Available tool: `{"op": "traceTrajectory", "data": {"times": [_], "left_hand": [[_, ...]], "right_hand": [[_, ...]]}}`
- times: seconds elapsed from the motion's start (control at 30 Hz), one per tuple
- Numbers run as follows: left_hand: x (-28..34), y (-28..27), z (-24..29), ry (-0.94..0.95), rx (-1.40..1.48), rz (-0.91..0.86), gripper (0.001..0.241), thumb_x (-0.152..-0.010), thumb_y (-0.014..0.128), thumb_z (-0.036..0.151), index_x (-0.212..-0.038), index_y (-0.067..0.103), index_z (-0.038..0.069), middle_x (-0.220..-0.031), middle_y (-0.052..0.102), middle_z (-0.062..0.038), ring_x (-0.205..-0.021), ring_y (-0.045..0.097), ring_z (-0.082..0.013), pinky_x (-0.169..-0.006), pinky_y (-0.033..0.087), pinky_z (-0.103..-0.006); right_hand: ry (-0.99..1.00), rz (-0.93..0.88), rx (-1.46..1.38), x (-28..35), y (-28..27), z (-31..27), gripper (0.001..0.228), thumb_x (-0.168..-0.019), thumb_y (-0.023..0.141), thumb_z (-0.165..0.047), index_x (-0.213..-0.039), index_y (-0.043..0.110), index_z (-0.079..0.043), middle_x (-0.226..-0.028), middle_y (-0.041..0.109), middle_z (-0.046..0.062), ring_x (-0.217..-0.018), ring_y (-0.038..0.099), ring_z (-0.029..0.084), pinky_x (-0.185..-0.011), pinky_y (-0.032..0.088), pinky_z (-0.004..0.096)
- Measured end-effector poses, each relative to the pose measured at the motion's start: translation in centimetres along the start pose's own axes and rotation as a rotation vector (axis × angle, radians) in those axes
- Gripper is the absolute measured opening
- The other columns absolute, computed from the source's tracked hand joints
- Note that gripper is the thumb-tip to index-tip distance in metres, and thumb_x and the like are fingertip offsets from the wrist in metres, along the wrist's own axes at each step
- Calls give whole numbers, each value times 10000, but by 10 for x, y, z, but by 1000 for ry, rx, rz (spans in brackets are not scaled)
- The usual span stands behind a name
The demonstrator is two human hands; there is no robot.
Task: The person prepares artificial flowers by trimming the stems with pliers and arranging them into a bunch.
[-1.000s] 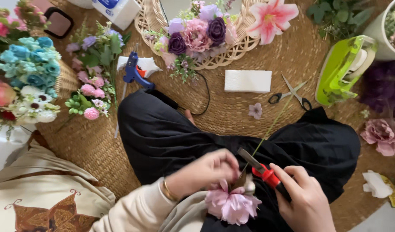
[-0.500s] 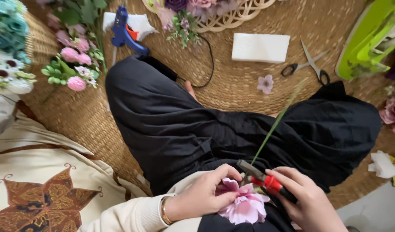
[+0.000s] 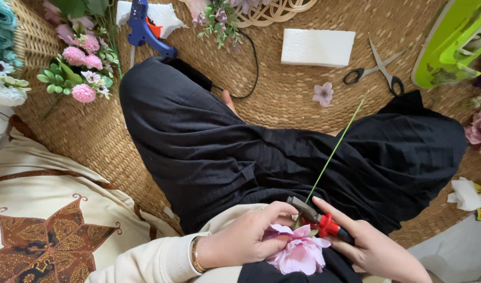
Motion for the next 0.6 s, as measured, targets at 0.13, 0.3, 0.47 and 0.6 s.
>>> {"op": "traceTrajectory", "data": {"times": [0.13,0.3,0.47,0.6], "left_hand": [[1,2,-10,-39,-5,21,337,-873,573,166,-1189,524,61,-1136,663,-68,-1037,657,-210,-874,495,-310],[1,2,-12,21,-67,59,379,-870,602,155,-1228,549,42,-1147,664,-102,-1025,657,-245,-869,489,-323],[2,2,-10,73,-42,67,388,-877,590,121,-1254,551,42,-1207,646,-123,-1089,639,-262,-922,475,-329],[0,5,-8,156,-1,59,392,-925,551,151,-1295,517,25,-1244,620,-161,-1111,628,-303,-950,472,-367]], "right_hand": [[30,-10,-7,1,-1,1,762,-842,647,-203,-1492,256,-288,-1415,591,-103,-1215,573,4,-1018,320,177],[13,-11,19,1,-3,-5,754,-842,651,-182,-1489,272,-259,-1481,498,-78,-1287,511,23,-1035,298,192],[-140,60,37,-1,-8,-19,862,-791,726,-155,-1492,225,-171,-1540,359,26,-1398,364,137,-1101,249,297],[-140,67,151,-6,-10,-11,743,-786,729,-283,-1442,389,-206,-1237,624,16,-1125,620,145,-984,406,268]]}}
Point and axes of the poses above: each hand's wrist, its own x-axis away from the middle knuckle, its own y-axis out of the palm, z = x × y, the point moved 7 cm from there along -x, towards the middle knuckle
